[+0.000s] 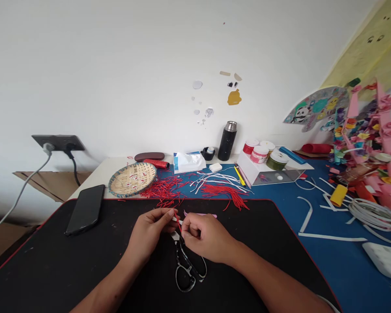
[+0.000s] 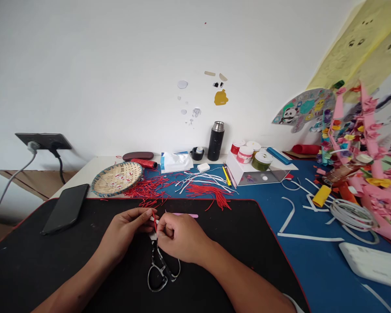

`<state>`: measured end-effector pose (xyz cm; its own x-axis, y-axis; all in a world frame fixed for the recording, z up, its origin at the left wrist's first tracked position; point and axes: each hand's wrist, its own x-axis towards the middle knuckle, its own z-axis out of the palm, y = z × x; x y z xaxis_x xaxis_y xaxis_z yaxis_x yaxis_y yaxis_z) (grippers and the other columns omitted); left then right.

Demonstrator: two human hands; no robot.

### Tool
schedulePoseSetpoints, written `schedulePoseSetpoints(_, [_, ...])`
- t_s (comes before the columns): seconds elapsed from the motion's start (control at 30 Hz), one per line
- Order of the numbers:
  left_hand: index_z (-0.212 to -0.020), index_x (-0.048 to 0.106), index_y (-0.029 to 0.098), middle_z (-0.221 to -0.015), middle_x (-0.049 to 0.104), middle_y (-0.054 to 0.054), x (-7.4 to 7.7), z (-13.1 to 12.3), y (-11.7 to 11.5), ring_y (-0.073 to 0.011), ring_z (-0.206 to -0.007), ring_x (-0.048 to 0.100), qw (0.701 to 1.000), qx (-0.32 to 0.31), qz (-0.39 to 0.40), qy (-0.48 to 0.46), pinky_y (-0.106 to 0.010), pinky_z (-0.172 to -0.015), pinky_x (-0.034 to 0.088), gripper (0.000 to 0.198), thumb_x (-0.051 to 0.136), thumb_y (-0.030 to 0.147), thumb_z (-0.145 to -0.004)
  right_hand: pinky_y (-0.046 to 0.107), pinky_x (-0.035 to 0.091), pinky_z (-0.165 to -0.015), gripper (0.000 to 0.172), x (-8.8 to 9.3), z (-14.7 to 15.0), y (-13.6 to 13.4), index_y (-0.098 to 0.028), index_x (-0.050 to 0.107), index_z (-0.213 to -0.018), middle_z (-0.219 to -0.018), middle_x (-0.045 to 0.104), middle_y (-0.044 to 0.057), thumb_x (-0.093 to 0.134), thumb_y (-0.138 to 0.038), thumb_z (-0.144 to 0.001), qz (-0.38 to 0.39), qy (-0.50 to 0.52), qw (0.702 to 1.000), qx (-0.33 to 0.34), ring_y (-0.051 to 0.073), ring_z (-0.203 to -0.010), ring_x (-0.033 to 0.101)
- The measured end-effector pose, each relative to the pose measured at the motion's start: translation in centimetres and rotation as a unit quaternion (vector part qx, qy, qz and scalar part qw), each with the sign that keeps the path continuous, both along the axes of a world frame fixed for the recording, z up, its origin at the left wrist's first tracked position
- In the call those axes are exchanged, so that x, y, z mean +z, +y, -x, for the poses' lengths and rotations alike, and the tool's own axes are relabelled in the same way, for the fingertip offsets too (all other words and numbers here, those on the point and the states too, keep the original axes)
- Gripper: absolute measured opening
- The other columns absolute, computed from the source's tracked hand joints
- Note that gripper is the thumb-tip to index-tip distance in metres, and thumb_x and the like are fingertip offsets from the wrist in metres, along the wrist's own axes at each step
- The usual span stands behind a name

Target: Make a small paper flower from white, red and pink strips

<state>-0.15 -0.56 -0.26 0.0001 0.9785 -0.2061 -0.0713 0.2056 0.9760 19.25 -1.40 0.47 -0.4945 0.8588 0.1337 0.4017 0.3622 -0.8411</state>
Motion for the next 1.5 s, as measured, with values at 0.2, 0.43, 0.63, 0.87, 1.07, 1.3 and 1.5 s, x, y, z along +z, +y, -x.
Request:
schedulePoseSetpoints(0.2, [-0.080, 0.082, 0.014, -0.075, 0.078, -0.008, -0.1, 0.4, 0.3, -0.0191, -0.063, 0.068, 0.998, 0.044, -0.005, -0.045, -0.028, -0.060, 0.058, 0.044, 0.093, 0.051, -0.061, 0.019, 0.030, -0.051, 0.011, -0.1, 0.4, -0.4, -0.020, 0.060, -0.080, -0.053, 0.045, -0.011, 0.063, -0.009, -0.081, 0.008, -0.009, 0.999, 0.033, 0.007, -0.046, 0.039])
schedulePoseSetpoints(0.43, [-0.086, 0.081, 0.016, -0.076, 0.079, -0.008, -0.2, 0.4, 0.1, -0.0210, -0.068, 0.070, 0.997, 0.034, -0.016, -0.070, -0.028, -0.063, 0.057, 0.037, 0.090, 0.047, -0.069, 0.020, 0.032, -0.054, 0.007, -0.1, 0.5, -0.6, -0.021, 0.063, -0.086, -0.056, 0.050, -0.009, 0.063, -0.013, -0.085, 0.022, -0.026, 0.998, 0.054, 0.008, -0.048, 0.044])
schedulePoseSetpoints(0.63, [-0.079, 0.080, 0.016, -0.074, 0.079, -0.006, 0.4, 0.1, 0.1, -0.0184, -0.067, 0.068, 0.990, 0.044, -0.025, -0.133, -0.025, -0.063, 0.054, 0.033, 0.092, 0.044, -0.066, 0.021, 0.036, -0.058, 0.008, -0.3, 0.3, 0.0, -0.019, 0.068, -0.088, -0.068, 0.058, -0.005, 0.064, -0.025, -0.092, 0.092, 0.039, 0.994, 0.040, 0.010, -0.061, 0.051])
schedulePoseSetpoints(0.87, [-0.082, 0.081, 0.016, -0.076, 0.079, -0.006, 0.6, 0.0, -0.2, -0.0175, -0.070, 0.069, 0.984, 0.045, -0.041, -0.165, -0.025, -0.068, 0.055, 0.030, 0.092, 0.041, -0.069, 0.021, 0.036, -0.053, 0.020, -0.4, 0.2, 0.6, -0.018, 0.062, -0.093, -0.065, 0.056, -0.005, 0.062, -0.037, -0.098, 0.175, 0.124, 0.977, -0.011, 0.009, -0.053, 0.048])
schedulePoseSetpoints(1.07, [-0.083, 0.082, 0.016, -0.073, 0.078, -0.006, 0.7, -0.5, -0.6, -0.0191, -0.066, 0.070, 0.989, 0.006, -0.019, -0.149, -0.028, -0.065, 0.056, 0.034, 0.093, 0.043, -0.066, 0.019, 0.031, -0.042, 0.039, -0.4, 0.3, 0.8, -0.018, 0.059, -0.098, -0.062, 0.056, -0.007, 0.063, -0.056, -0.094, 0.236, 0.180, 0.955, -0.012, 0.007, -0.042, 0.042])
schedulePoseSetpoints(1.3, [-0.087, 0.079, 0.015, -0.080, 0.077, -0.008, 0.8, -0.6, -0.6, -0.0193, -0.065, 0.068, 0.995, 0.001, -0.014, -0.100, -0.029, -0.062, 0.058, 0.039, 0.090, 0.047, -0.069, 0.020, 0.032, -0.044, 0.028, -0.3, 0.0, 0.8, -0.018, 0.059, -0.089, -0.055, 0.052, -0.008, 0.066, -0.044, -0.094, 0.218, 0.158, 0.962, -0.037, 0.007, -0.042, 0.042])
schedulePoseSetpoints(1.5, [-0.115, 0.066, 0.021, -0.089, 0.069, -0.002, 1.3, -0.5, -0.5, -0.0173, -0.067, 0.066, 0.994, 0.007, -0.069, -0.088, -0.025, -0.054, 0.055, 0.050, 0.086, 0.045, -0.077, 0.020, 0.032, -0.044, 0.027, -0.3, -0.3, 1.1, -0.018, 0.059, -0.088, -0.056, 0.052, -0.008, 0.068, -0.043, -0.093, 0.197, 0.155, 0.966, -0.060, 0.008, -0.043, 0.043])
